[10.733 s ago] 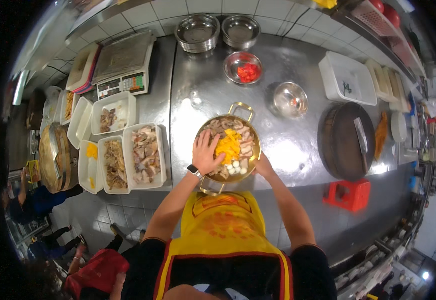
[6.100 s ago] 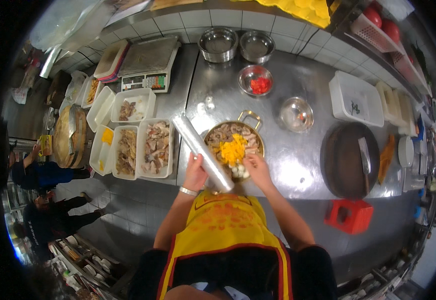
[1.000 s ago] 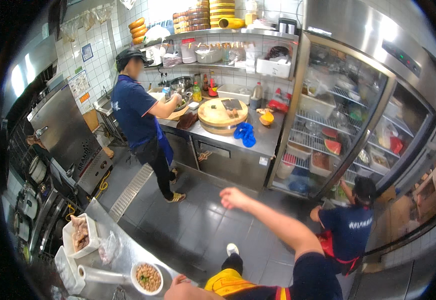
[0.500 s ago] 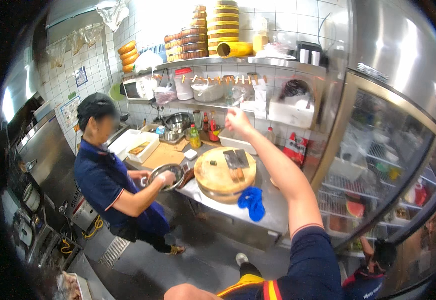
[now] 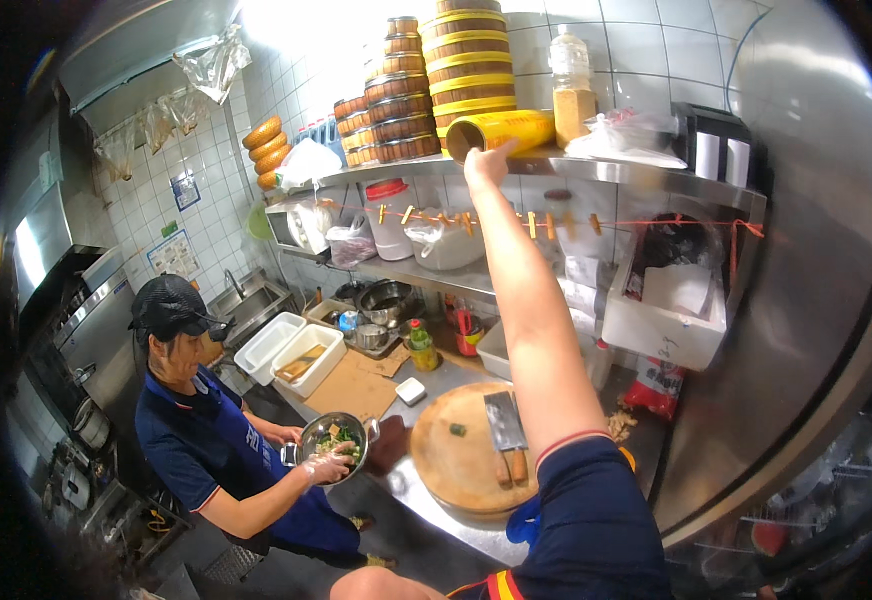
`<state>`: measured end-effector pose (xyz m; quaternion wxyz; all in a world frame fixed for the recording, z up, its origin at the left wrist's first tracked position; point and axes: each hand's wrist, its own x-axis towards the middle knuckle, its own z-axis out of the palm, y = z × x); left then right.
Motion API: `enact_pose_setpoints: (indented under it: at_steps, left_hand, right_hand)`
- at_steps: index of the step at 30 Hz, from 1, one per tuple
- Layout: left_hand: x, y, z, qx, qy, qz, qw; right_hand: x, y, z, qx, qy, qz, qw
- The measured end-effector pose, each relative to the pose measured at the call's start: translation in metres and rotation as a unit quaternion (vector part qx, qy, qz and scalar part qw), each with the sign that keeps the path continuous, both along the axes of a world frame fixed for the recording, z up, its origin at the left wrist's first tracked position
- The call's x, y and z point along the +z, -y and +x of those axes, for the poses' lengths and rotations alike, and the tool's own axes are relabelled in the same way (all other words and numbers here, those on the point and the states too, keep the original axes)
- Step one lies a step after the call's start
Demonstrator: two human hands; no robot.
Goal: The person assembles a dish by placing yellow food items and white eggs into a brass pot containing meat and other ingredients. They then retrieve plastic wrap, cover the pot, and carry it across the kitchen.
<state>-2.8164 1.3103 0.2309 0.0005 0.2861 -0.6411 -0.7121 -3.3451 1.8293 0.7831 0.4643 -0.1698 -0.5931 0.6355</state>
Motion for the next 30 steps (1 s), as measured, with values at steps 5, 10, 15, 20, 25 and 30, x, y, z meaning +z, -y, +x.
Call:
enact_pose_setpoints:
  at_steps: [5,10,15,20,25,30]
  left_hand:
    - [-0.003,-0.009,-0.017,0.007,0.003,0.005,1.0]
    - [-0.006,-0.012,-0.027,0.001,0.004,0.009,1.0]
    - [-0.01,-0.01,-0.024,-0.008,0.0,0.018,1.0]
    - [-0.019,0.001,-0.013,-0.016,-0.014,0.032,0.999]
    - [-0.029,0.018,0.011,-0.018,-0.034,0.06,0.997]
    - [0.009,0.024,0.029,-0.027,-0.123,0.169,0.978]
  right_hand:
    - [0.0,0.021,0.0,-0.027,-0.12,0.017,0.992]
    - [0.0,0.056,0.022,0.069,-0.173,-0.005,0.982]
    - [-0.017,0.087,0.046,0.048,-0.174,0.038,0.983]
    - [-0.026,0.109,0.09,0.051,-0.184,0.069,0.979]
    - [-0.038,0.134,0.168,0.183,-0.185,0.008,0.965]
    - [-0.095,0.165,0.293,0.304,-0.285,-0.074,0.906]
